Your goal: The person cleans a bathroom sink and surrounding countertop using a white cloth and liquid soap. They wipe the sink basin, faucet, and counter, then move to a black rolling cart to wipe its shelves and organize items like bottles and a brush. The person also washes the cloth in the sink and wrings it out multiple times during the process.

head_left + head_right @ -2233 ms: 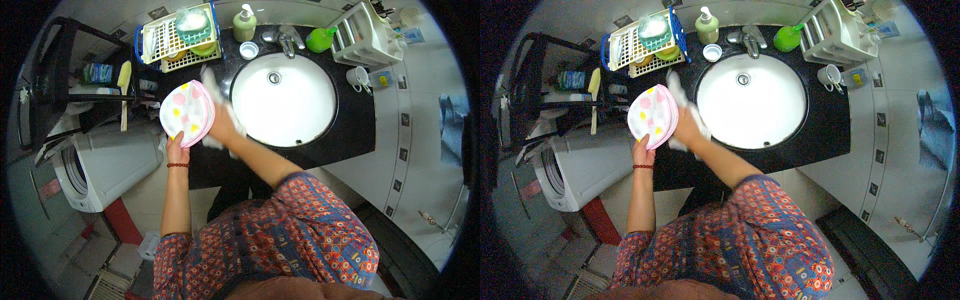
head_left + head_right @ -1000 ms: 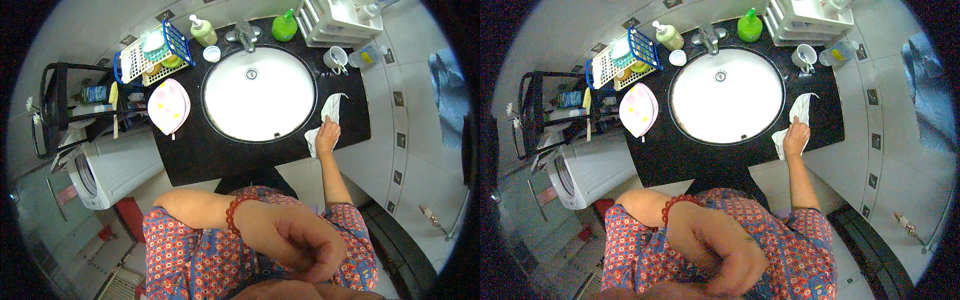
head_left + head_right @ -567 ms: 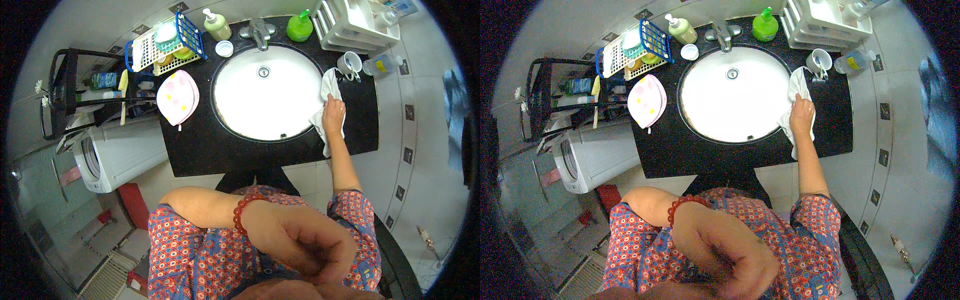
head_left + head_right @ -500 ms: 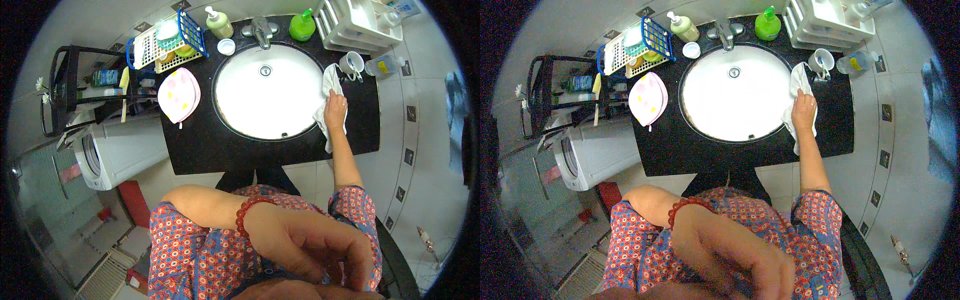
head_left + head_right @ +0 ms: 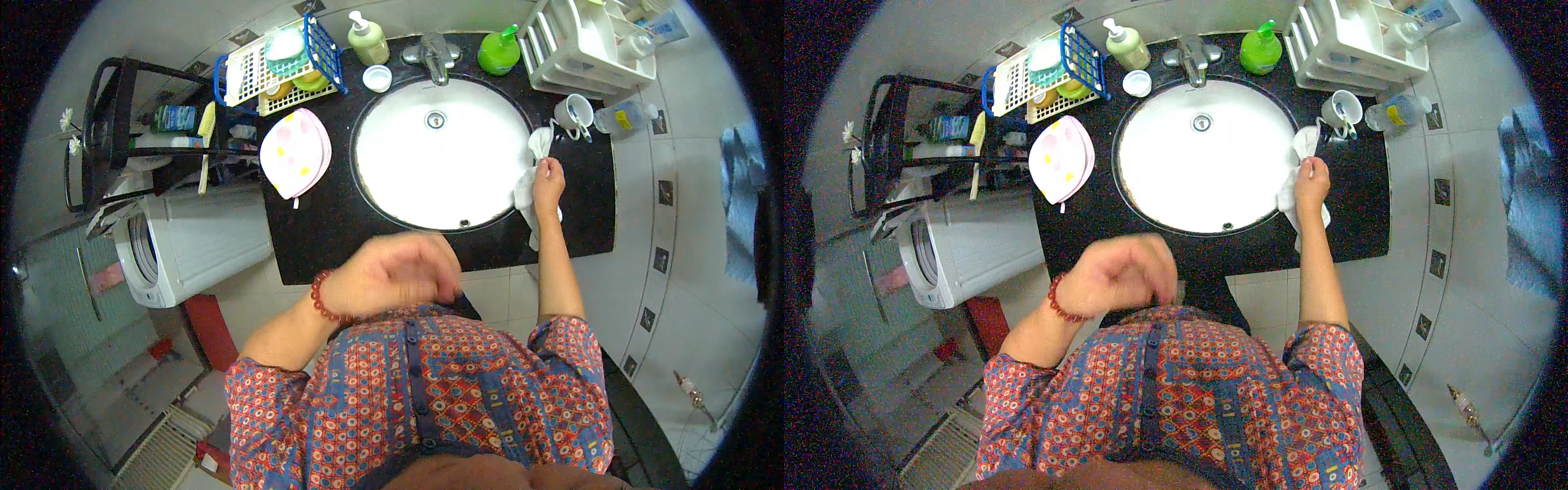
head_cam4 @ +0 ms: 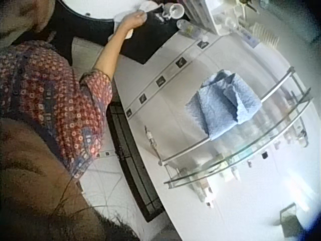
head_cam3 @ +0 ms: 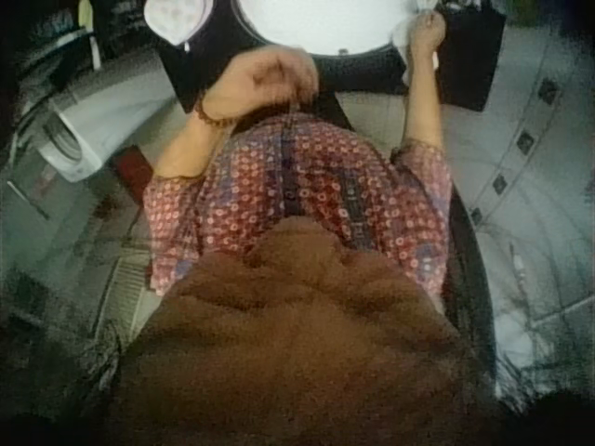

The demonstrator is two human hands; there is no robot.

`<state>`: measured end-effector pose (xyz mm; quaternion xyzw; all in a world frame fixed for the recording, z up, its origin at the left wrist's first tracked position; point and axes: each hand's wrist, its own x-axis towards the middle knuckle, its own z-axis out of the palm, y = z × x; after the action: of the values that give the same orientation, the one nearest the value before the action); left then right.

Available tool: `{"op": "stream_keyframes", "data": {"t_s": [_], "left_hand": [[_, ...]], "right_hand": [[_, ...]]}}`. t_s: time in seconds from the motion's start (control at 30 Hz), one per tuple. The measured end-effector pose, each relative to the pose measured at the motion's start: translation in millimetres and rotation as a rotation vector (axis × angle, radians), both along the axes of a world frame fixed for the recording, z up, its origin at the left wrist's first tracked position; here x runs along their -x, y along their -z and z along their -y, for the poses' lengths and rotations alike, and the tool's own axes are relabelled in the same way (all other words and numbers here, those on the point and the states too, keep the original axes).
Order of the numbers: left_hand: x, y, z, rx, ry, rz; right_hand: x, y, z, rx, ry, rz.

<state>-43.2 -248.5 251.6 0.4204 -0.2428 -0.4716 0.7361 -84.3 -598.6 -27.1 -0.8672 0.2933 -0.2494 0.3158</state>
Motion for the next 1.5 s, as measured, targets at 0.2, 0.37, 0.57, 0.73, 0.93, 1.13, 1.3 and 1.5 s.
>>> {"op": "stream_keyframes", "data": {"t_s": [0.2, 0.37, 0.57, 0.73, 0.93, 1.13, 1.3, 1.5], "left_hand": [[-3, 142, -35, -0.647, -0.516, -0.125], [-14, 156, -65, -0.227, -0.505, -0.849], [-22, 170, -166, -0.312, -0.811, -0.759], [-27, 203, -220, -0.422, -0.852, -0.514], [-25, 216, -229, -1.188, -0.338, 0.732], [-35, 170, -241, -0.958, -0.687, 0.91], [-50, 162, -233, -0.742, -0.59, 0.563], [-47, 196, -232, -0.754, -0.554, 0.515]], "right_hand": [[-4, -126, -149, -1.397, -0.157, 0.129], [-24, -123, -244, -0.722, -0.628, -0.07], [-37, -105, -262, -1.497, -0.268, -0.159], [-44, -105, -299, -1.51, -0.302, -0.22], [-67, -98, -339, -1.254, -0.459, -0.357], [-83, -115, -386, -1.157, -0.585, -0.516], [-82, -112, -412, -1.322, -0.629, -0.514], [-58, -101, -406, -1.425, -0.566, -0.537]]}}
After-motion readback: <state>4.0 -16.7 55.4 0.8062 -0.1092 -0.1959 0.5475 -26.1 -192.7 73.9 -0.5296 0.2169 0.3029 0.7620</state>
